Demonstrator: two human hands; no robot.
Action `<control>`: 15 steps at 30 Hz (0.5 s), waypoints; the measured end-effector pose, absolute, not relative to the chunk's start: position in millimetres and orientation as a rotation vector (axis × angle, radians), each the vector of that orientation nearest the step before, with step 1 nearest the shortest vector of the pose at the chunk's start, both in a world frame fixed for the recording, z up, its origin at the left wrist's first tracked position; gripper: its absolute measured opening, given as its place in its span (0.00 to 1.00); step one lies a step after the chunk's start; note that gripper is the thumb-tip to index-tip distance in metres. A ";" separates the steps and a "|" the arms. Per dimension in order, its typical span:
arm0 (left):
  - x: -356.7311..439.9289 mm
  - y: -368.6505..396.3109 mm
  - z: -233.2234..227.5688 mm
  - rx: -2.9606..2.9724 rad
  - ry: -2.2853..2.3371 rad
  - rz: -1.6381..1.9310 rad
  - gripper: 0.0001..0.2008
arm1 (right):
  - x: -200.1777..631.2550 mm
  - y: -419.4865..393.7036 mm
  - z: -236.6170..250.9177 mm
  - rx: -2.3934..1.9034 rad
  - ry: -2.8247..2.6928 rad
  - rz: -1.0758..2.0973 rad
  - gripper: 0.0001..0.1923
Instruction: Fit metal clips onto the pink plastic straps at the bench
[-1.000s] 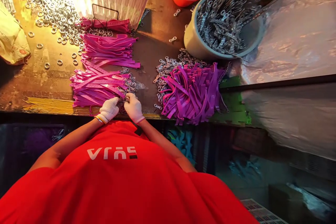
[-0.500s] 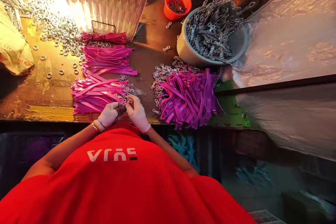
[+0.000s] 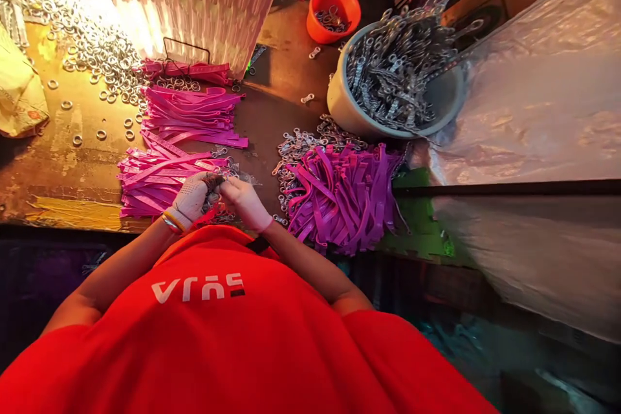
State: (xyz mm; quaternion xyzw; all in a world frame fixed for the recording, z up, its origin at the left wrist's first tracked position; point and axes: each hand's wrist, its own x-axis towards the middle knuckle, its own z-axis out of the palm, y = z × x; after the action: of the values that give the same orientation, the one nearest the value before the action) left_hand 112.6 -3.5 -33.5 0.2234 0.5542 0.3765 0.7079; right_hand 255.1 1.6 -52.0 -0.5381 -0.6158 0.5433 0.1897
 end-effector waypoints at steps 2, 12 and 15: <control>113.7 6.8 -28.1 0.485 1.251 0.845 0.15 | 262.1 31.5 -72.3 -1.538 -1.617 1.449 0.20; 106.8 44.4 -47.5 1.011 1.550 0.625 0.12 | 298.2 133.4 -141.1 -1.820 -2.445 0.753 0.14; 113.1 71.8 -62.0 1.464 1.680 0.545 0.15 | 302.0 123.2 -134.7 -1.769 -2.389 0.848 0.14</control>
State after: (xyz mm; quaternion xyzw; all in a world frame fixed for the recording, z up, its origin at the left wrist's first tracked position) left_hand 113.1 71.8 -62.0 0.5817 0.6675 0.2165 0.4114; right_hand 302.0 123.2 -134.7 -0.5721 -0.7726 0.2741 0.0249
